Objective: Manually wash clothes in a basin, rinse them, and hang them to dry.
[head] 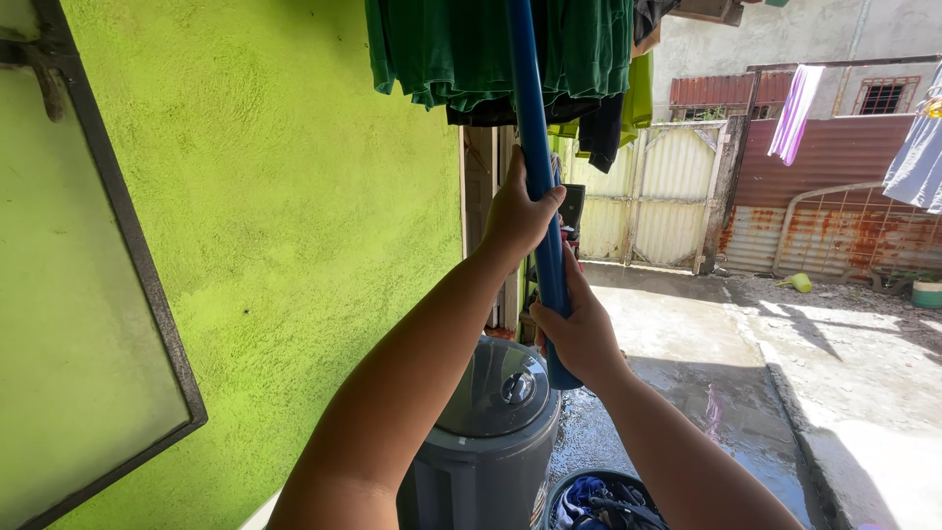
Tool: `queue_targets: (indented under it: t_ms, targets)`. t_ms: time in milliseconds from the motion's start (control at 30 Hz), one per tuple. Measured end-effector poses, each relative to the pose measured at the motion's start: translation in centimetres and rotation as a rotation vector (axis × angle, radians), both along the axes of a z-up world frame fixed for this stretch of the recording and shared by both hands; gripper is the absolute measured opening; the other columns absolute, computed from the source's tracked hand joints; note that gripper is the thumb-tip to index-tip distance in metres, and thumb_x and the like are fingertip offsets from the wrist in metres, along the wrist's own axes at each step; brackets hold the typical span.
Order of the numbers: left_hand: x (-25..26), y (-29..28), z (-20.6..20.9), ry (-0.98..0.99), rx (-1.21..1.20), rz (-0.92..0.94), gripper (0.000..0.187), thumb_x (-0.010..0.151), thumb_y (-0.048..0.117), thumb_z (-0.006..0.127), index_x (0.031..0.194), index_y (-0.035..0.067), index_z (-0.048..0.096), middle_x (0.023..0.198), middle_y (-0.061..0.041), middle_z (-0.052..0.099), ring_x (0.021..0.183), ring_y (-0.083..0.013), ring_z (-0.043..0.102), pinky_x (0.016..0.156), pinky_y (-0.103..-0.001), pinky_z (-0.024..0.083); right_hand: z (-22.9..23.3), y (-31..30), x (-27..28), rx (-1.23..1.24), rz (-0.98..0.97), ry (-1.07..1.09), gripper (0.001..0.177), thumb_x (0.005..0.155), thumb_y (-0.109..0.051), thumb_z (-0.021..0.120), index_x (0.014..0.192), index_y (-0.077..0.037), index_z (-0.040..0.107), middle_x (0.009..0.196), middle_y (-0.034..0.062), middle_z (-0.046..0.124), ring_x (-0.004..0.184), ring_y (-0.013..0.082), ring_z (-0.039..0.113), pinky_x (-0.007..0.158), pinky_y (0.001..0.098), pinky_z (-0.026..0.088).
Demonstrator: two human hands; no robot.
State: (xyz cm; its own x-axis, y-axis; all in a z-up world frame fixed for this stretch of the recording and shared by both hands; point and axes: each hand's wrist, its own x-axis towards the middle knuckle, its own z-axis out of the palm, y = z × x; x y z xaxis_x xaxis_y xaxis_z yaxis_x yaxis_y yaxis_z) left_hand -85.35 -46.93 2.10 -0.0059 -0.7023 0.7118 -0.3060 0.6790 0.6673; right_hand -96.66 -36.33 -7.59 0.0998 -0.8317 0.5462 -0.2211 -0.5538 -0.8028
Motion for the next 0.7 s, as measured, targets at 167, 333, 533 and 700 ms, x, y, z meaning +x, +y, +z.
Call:
queue_targets:
  t_ms: [167, 333, 533, 700]
  targets:
    - [0.1, -1.0, 0.4, 0.019, -0.019, -0.040, 0.091, 0.094, 0.025, 0.065, 0.163, 0.011, 0.008, 0.109, -0.016, 0.074, 0.077, -0.0216, 0.078, 0.067, -0.034, 0.067, 0.8, 0.1, 0.1, 0.000, -0.026, 0.020, 0.095, 0.087, -0.007, 0.063, 0.165, -0.028, 0.012, 0.087, 0.0089, 0.065, 0.059, 0.0141, 0.066, 0.053, 0.0318, 0.057]
    - [0.4, -1.7, 1.7, 0.053, -0.057, -0.082, 0.090, 0.093, 0.023, 0.066, 0.162, 0.012, 0.009, 0.107, -0.013, 0.073, 0.075, -0.0205, 0.077, 0.064, -0.034, 0.068, 2.2, -0.4, 0.6, 0.015, -0.027, 0.011, 0.094, 0.088, -0.008, 0.062, 0.165, -0.028, 0.011, 0.089, 0.0087, 0.065, 0.059, 0.0143, 0.065, 0.052, 0.0318, 0.057]
    - [0.8, -1.5, 2.6, 0.070, -0.083, -0.111, 0.085, 0.094, 0.023, 0.067, 0.161, 0.011, 0.017, 0.099, -0.012, 0.075, 0.072, -0.0197, 0.076, 0.064, -0.034, 0.066, 2.6, -0.6, 0.8, -0.054, -0.018, 0.021, 0.093, 0.089, -0.008, 0.062, 0.165, -0.025, 0.011, 0.091, 0.0075, 0.064, 0.060, 0.0137, 0.065, 0.054, 0.0308, 0.058]
    - [1.1, 0.2, 3.0, 0.080, -0.053, -0.119, 0.086, 0.093, 0.025, 0.066, 0.162, 0.011, 0.017, 0.098, -0.014, 0.075, 0.074, -0.0220, 0.076, 0.067, -0.035, 0.065, 2.9, -0.4, 0.9, -0.051, -0.016, 0.035, 0.093, 0.089, -0.007, 0.061, 0.165, -0.025, 0.011, 0.090, 0.0069, 0.063, 0.060, 0.0137, 0.066, 0.055, 0.0304, 0.059]
